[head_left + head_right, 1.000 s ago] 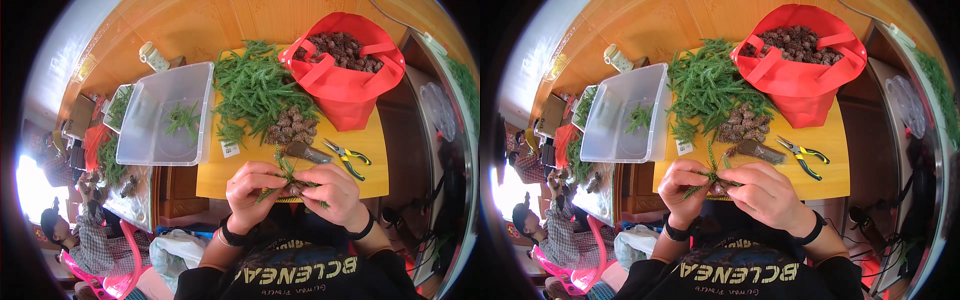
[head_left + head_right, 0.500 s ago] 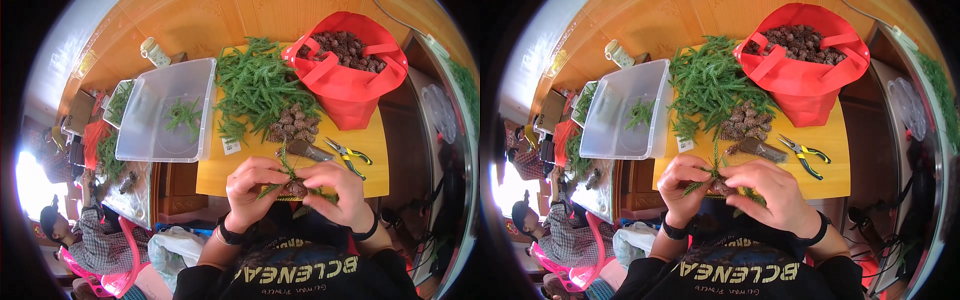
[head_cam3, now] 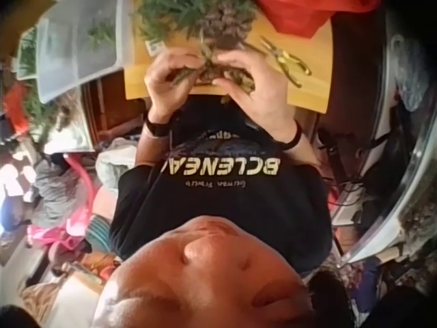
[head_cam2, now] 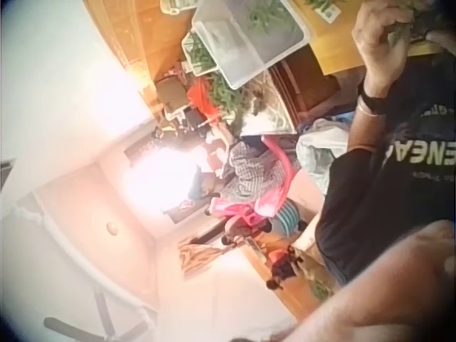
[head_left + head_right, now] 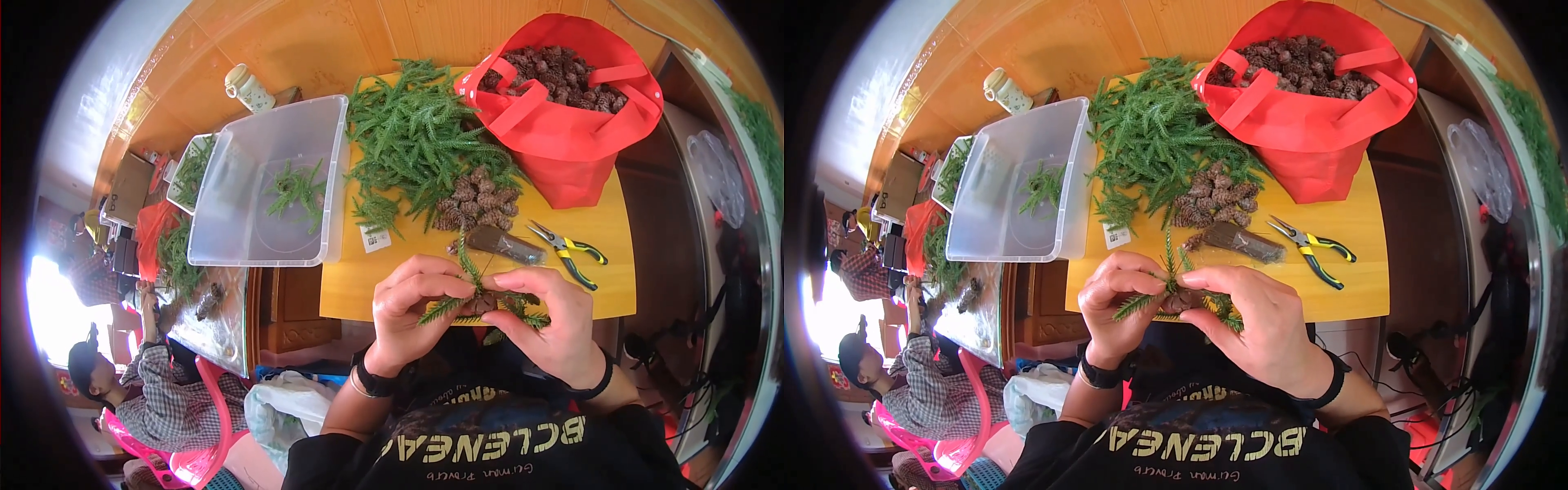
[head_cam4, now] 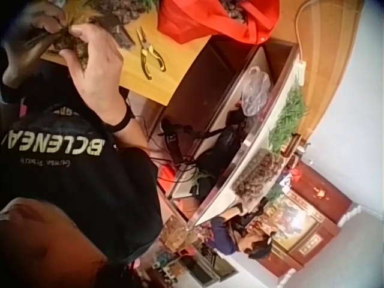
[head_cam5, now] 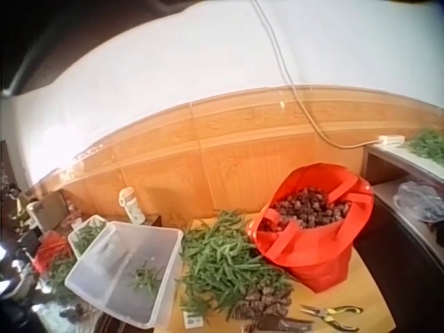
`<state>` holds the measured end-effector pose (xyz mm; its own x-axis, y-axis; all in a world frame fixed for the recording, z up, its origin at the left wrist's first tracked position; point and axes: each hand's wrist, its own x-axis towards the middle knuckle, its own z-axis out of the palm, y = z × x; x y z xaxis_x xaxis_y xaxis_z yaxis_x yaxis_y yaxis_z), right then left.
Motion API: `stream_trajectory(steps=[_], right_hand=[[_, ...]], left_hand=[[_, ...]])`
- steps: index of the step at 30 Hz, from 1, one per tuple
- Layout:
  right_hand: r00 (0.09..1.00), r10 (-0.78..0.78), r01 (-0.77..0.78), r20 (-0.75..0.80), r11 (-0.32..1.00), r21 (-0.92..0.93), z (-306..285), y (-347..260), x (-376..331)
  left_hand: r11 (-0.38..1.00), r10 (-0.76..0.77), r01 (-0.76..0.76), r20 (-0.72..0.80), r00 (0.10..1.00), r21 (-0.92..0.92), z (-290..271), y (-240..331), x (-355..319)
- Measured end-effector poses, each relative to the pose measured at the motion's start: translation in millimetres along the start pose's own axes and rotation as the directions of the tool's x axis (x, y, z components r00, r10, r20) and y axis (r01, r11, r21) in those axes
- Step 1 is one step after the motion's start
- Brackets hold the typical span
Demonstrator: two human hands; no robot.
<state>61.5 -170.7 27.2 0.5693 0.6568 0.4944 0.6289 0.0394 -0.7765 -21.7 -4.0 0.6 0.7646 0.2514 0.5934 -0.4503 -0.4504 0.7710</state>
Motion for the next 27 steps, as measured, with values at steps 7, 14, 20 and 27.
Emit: stream_trajectory(steps=[7,14,20,27], right_hand=[[0.999,0.043,-0.043,0.022,0.999,-0.003,-0.3,-2.4,1.2],[0.981,0.140,-0.161,0.132,0.973,0.165,-3.5,-2.1,1.6],[0.867,0.322,-0.492,0.380,0.666,0.560,-14.9,9.8,7.6],[0.811,0.359,-0.583,0.462,0.561,0.587,-7.8,17.1,15.1]], left_hand=[[0.987,-0.008,0.012,0.024,1.000,-0.162,3.1,-3.6,-2.1],[0.845,-0.198,0.179,0.017,0.980,-0.504,8.9,-14.2,-13.9],[0.781,-0.247,0.227,0.046,0.968,-0.581,4.8,-15.3,-14.3],[0.785,-0.216,0.228,0.090,0.972,-0.576,6.2,-18.0,-15.9]])
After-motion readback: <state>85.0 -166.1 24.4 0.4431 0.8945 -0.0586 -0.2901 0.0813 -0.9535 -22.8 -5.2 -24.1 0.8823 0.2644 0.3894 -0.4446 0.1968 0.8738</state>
